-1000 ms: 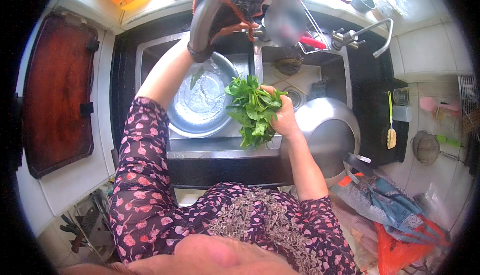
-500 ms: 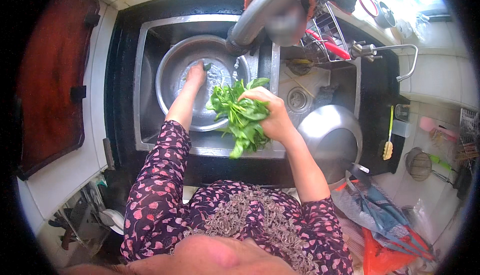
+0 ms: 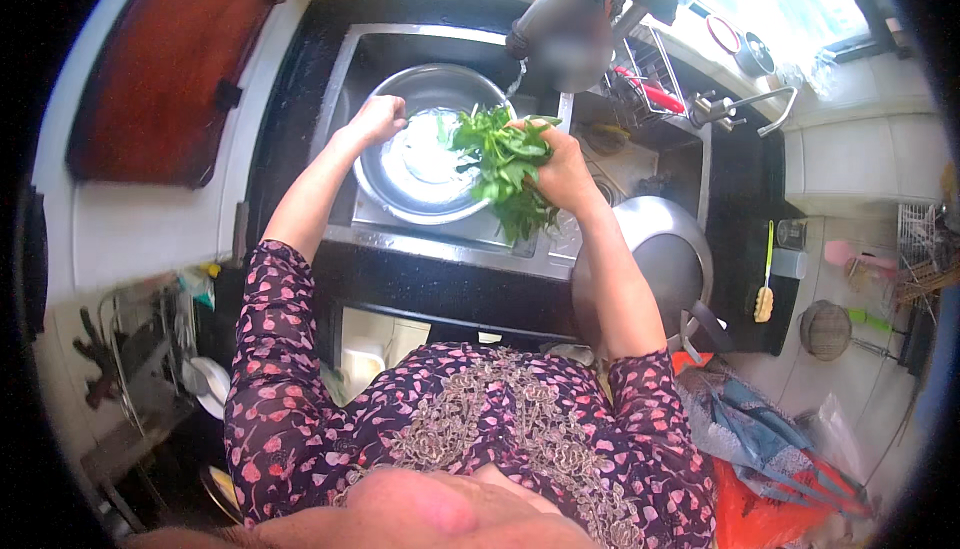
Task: The person retrieves a bag of vegetables and a box of food from storage, uses a spatula to flip and stir eggs in a frying pan on the stove, and washes the vegetables in a bowl in the sink.
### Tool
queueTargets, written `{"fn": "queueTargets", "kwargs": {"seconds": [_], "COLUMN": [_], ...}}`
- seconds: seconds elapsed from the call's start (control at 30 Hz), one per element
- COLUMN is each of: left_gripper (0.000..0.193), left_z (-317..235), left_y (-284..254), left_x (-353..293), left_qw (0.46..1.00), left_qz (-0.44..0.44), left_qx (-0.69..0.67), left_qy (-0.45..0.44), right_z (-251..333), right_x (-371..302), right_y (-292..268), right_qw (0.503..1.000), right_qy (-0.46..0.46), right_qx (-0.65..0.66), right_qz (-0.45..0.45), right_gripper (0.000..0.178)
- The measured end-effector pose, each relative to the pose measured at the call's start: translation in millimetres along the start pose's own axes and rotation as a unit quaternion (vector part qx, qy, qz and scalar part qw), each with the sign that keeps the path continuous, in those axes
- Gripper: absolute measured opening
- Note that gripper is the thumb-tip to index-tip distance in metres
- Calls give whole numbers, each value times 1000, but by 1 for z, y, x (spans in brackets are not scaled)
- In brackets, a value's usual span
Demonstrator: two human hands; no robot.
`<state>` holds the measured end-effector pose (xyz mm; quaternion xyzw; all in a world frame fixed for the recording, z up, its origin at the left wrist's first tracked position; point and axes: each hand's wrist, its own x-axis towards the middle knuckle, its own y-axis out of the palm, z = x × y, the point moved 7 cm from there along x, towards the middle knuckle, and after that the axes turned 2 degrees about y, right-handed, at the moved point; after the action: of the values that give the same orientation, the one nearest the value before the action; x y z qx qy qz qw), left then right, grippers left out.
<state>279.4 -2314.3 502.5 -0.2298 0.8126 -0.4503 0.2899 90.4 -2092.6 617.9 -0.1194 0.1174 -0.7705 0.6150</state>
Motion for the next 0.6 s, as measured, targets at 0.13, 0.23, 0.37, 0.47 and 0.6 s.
{"fn": "queueTargets", "kwargs": {"seconds": [0.13, 0.23, 0.37, 0.47, 0.6], "left_gripper": [14, 14, 17, 17, 17], "left_z": [-39, -54, -54, -50, -91], "left_y": [-67, -94, -95, -82, -59], "left_x": [-72, -133, -215, -276, -331], "left_qw": [997, 991, 973, 975, 967], "left_qz": [-81, -120, -124, -186, -221], "left_qx": [-1, -56, -161, -93, -126], "left_qy": [-9, -37, -113, -75, 22], "right_z": [-36, -29, -30, -1, -12], "right_x": [-2, -3, 7, 7, 2], "right_y": [0, -1, 11, 21, -11], "right_qw": [996, 1000, 998, 987, 973], "right_qy": [-7, -18, -38, -83, -46], "right_qx": [-83, 12, -51, -140, -220], "right_qz": [19, 19, 12, -11, -45], "right_gripper": [48, 46, 45, 42, 36]}}
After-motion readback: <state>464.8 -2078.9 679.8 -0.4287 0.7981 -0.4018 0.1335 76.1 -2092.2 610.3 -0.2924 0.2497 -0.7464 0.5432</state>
